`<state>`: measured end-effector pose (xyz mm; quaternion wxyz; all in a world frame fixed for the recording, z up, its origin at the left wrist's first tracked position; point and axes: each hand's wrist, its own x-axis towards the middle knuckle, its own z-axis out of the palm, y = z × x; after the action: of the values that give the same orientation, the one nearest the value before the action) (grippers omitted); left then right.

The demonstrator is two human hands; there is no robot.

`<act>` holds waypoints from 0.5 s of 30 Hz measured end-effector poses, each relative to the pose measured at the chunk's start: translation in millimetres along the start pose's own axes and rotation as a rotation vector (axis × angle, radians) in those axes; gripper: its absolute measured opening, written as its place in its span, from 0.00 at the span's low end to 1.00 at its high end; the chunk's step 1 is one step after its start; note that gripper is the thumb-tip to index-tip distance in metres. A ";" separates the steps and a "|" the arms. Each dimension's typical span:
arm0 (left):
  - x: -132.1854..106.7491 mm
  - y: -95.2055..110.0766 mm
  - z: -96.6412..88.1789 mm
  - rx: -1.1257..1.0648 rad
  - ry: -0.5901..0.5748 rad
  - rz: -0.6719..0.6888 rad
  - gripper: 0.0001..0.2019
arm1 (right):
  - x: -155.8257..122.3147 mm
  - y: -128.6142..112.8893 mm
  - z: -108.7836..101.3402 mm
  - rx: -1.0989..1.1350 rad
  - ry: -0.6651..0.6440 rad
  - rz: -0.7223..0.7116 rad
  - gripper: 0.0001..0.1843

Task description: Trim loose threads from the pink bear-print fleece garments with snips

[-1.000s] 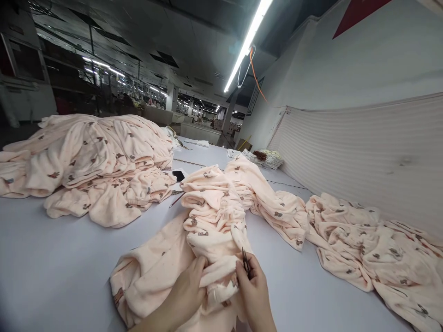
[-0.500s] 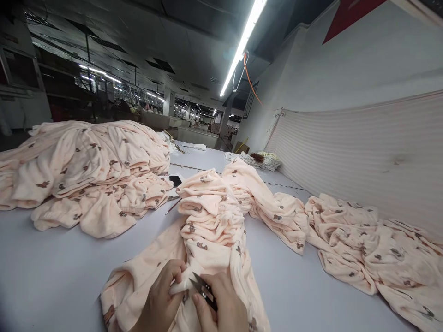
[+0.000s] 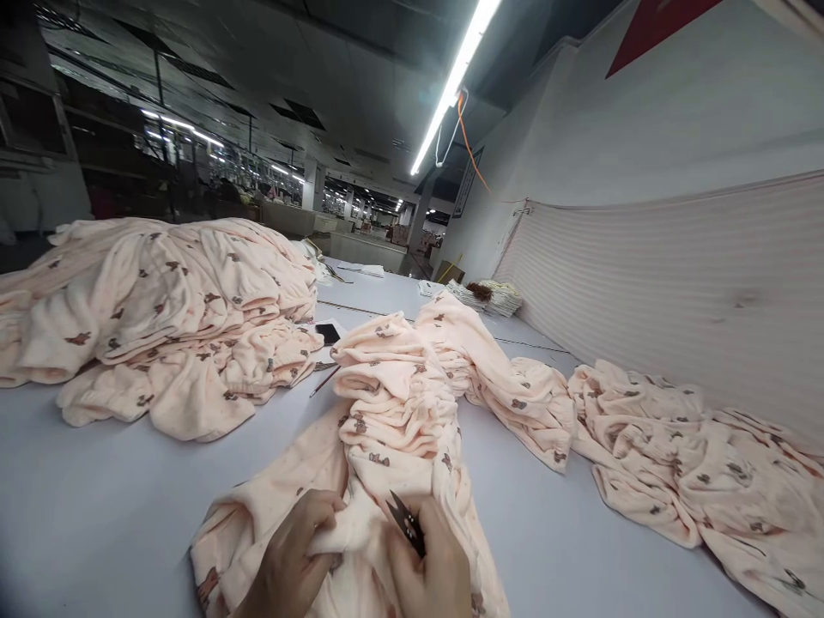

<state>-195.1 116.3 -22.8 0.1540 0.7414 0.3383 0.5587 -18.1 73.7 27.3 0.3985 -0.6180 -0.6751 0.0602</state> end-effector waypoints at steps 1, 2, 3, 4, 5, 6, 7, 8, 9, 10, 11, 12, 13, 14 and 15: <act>-0.1 -0.2 -0.6 -0.013 0.004 -0.001 0.19 | -1.3 0.0 0.8 -0.003 -0.016 -0.036 0.14; -0.3 -0.2 -1.0 -0.021 0.003 0.002 0.17 | -3.5 0.7 2.5 -0.027 -0.029 -0.077 0.16; -0.5 0.2 -1.3 -0.024 -0.001 0.011 0.16 | -6.1 1.9 4.6 -0.068 -0.038 -0.113 0.17; -0.6 1.0 -1.5 -0.023 -0.011 0.023 0.15 | -8.9 3.4 6.8 -0.117 -0.042 -0.136 0.18; -0.5 2.1 -1.8 -0.020 -0.020 0.039 0.14 | -11.3 5.1 8.6 -0.166 -0.046 -0.141 0.18; -0.1 3.5 -2.1 -0.014 -0.031 0.051 0.13 | -13.1 6.6 9.9 -0.206 -0.052 -0.134 0.18; 0.4 4.9 -2.5 -0.009 -0.040 0.059 0.13 | -14.2 7.9 10.4 -0.231 -0.059 -0.123 0.18; 1.0 6.2 -2.9 -0.006 -0.048 0.062 0.13 | -14.7 8.9 10.2 -0.242 -0.069 -0.113 0.18; 1.6 7.1 -3.2 -0.008 -0.054 0.065 0.14 | -14.7 9.6 9.5 -0.242 -0.080 -0.109 0.17; 2.0 7.6 -3.4 -0.011 -0.059 0.065 0.14 | -14.6 10.1 8.5 -0.237 -0.087 -0.109 0.17; 2.2 7.5 -3.3 -0.014 -0.062 0.058 0.15 | -14.6 10.3 7.8 -0.233 -0.085 -0.109 0.17; 2.1 6.9 -2.9 -0.017 -0.063 0.047 0.15 | -15.1 10.4 7.5 -0.229 -0.074 -0.105 0.17; 1.7 5.9 -2.3 -0.024 -0.060 0.041 0.16 | -16.2 10.2 8.0 -0.221 -0.055 -0.095 0.17; 1.1 4.5 -1.5 -0.034 -0.054 0.038 0.16 | -17.9 9.9 9.4 -0.208 -0.031 -0.080 0.18; 0.6 3.1 -0.6 -0.048 -0.048 0.032 0.17 | -20.2 9.3 11.9 -0.195 0.003 -0.061 0.18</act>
<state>-194.5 114.3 -20.3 0.1708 0.7562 0.3089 0.5510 -19.7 62.8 4.6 0.3392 -0.6329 -0.6958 -0.0187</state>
